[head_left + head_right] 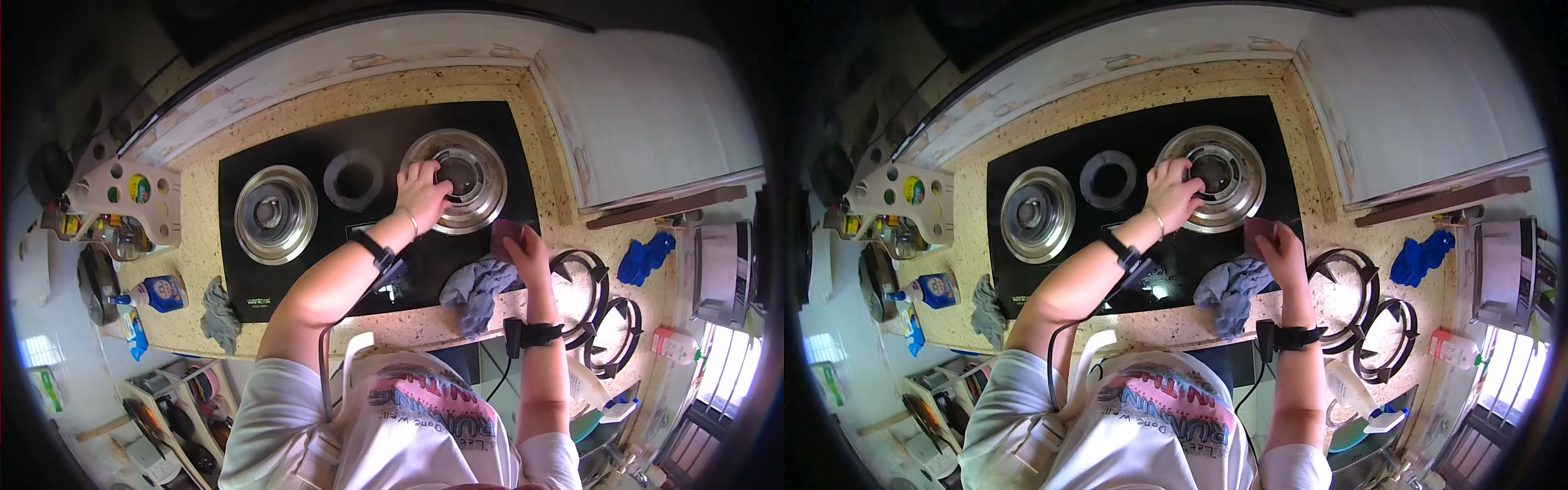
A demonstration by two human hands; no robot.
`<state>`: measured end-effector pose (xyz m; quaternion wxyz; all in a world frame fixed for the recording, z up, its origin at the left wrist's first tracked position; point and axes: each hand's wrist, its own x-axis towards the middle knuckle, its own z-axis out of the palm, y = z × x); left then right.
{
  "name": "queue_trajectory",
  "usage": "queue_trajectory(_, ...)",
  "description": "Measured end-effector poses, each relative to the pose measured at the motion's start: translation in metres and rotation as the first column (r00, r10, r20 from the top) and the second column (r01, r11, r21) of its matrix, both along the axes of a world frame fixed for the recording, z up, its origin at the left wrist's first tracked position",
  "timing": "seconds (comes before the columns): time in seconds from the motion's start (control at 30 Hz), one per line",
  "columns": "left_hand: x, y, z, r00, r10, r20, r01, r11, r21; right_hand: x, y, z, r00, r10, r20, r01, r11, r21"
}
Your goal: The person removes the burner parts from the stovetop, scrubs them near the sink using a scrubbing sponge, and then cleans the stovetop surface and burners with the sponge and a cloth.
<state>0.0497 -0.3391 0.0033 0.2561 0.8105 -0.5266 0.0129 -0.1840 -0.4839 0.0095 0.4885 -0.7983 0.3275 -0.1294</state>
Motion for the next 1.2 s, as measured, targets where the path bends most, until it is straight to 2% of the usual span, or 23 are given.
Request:
queue_trajectory(0.07, -0.022, 0.009, 0.034, 0.993, -0.03, -0.112, 0.016, 0.991, -0.131, 0.015, 0.01, -0.001, 0.983, 0.04, 0.178, -0.077, 0.975, 0.209)
queue_trajectory(0.1, -0.036, 0.015, 0.046, 0.979, -0.065, -0.191, 0.021, 0.975, -0.22, 0.023, 0.019, 0.001, 0.977, 0.038, 0.212, -0.098, 0.956, 0.278)
queue_trajectory(0.13, -0.046, 0.021, 0.043, 0.889, -0.169, -0.426, 0.058, 0.964, -0.261, 0.033, 0.03, 0.005, 0.974, 0.039, 0.223, -0.111, 0.94, 0.323)
queue_trajectory(0.17, -0.054, 0.026, 0.037, 0.732, -0.264, -0.628, 0.077, 0.948, -0.309, 0.041, 0.039, 0.007, 0.972, 0.041, 0.233, -0.127, 0.922, 0.366)
queue_trajectory(0.2, -0.058, 0.028, 0.029, 0.791, -0.288, -0.539, 0.073, 0.92, -0.385, 0.046, 0.046, -0.004, 0.967, 0.09, 0.238, -0.161, 0.941, 0.298)
queue_trajectory(0.23, -0.054, 0.032, 0.027, 0.786, -0.225, -0.575, 0.043, 0.949, -0.314, 0.049, 0.055, -0.01, 0.974, 0.087, 0.209, -0.152, 0.934, 0.324)
queue_trajectory(0.3, -0.044, 0.042, 0.025, 0.768, -0.092, -0.634, -0.016, 0.987, -0.163, 0.055, 0.061, -0.025, 0.969, 0.108, 0.22, -0.111, 0.994, 0.003)
queue_trajectory(0.33, -0.037, 0.042, 0.025, 0.788, -0.016, -0.615, -0.092, 0.985, -0.143, 0.053, 0.061, -0.021, 0.97, 0.081, 0.229, -0.077, 0.997, -0.027)
queue_trajectory(0.37, -0.027, 0.043, 0.02, 0.738, 0.045, -0.674, -0.112, 0.992, -0.056, 0.049, 0.06, -0.017, 0.971, 0.053, 0.234, -0.042, 0.998, -0.053)
queue_trajectory(0.43, -0.009, 0.036, 0.007, 0.916, -0.122, -0.383, 0.032, 0.972, -0.233, 0.041, 0.057, -0.024, 0.992, 0.034, 0.121, -0.028, 0.998, -0.05)
queue_trajectory(0.47, -0.007, 0.036, 0.002, 0.945, -0.107, -0.309, 0.086, 0.993, -0.079, 0.038, 0.057, -0.03, 0.988, 0.084, 0.128, -0.054, 0.975, -0.217)
queue_trajectory(0.5, -0.008, 0.035, 0.005, 0.964, -0.155, -0.215, 0.15, 0.988, -0.039, 0.039, 0.057, -0.029, 0.983, 0.132, 0.129, -0.073, 0.922, -0.381)
queue_trajectory(0.57, -0.018, 0.032, 0.009, 0.965, -0.262, -0.032, 0.263, 0.963, 0.061, 0.039, 0.061, -0.027, 0.978, 0.146, 0.149, -0.067, 0.895, -0.442)
queue_trajectory(0.6, -0.026, 0.034, 0.009, 0.964, -0.261, 0.052, 0.247, 0.95, 0.188, 0.041, 0.062, -0.023, 0.975, 0.154, 0.16, -0.061, 0.879, -0.472)
queue_trajectory(0.7, -0.028, 0.034, 0.011, 0.912, -0.346, 0.219, 0.29, 0.923, 0.252, 0.042, 0.064, -0.021, 0.976, 0.135, 0.173, -0.039, 0.884, -0.466)
queue_trajectory(0.73, -0.025, 0.031, 0.014, 0.905, -0.343, 0.252, 0.293, 0.932, 0.214, 0.043, 0.064, -0.021, 0.975, 0.134, 0.179, -0.036, 0.885, -0.464)
queue_trajectory(0.83, -0.015, 0.028, 0.021, 0.925, -0.371, 0.077, 0.346, 0.91, 0.229, 0.042, 0.064, -0.02, 0.972, 0.142, 0.187, -0.042, 0.888, -0.457)
queue_trajectory(0.87, -0.011, 0.029, 0.016, 0.923, -0.375, 0.088, 0.354, 0.916, 0.19, 0.041, 0.064, -0.02, 0.971, 0.145, 0.189, -0.044, 0.89, -0.454)
queue_trajectory(0.97, -0.002, 0.058, -0.008, 0.958, -0.285, -0.007, 0.273, 0.91, 0.312, 0.042, 0.064, -0.02, 0.972, 0.145, 0.185, -0.047, 0.892, -0.449)
queue_trajectory(1.1, 0.004, 0.056, -0.006, 0.971, -0.192, 0.142, 0.15, 0.953, 0.263, 0.042, 0.064, -0.019, 0.975, 0.142, 0.17, -0.051, 0.892, -0.45)
queue_trajectory(1.2, 0.008, 0.051, 0.0, 0.973, -0.189, 0.133, 0.139, 0.938, 0.317, 0.044, 0.065, -0.017, 0.979, 0.148, 0.143, -0.068, 0.888, -0.455)
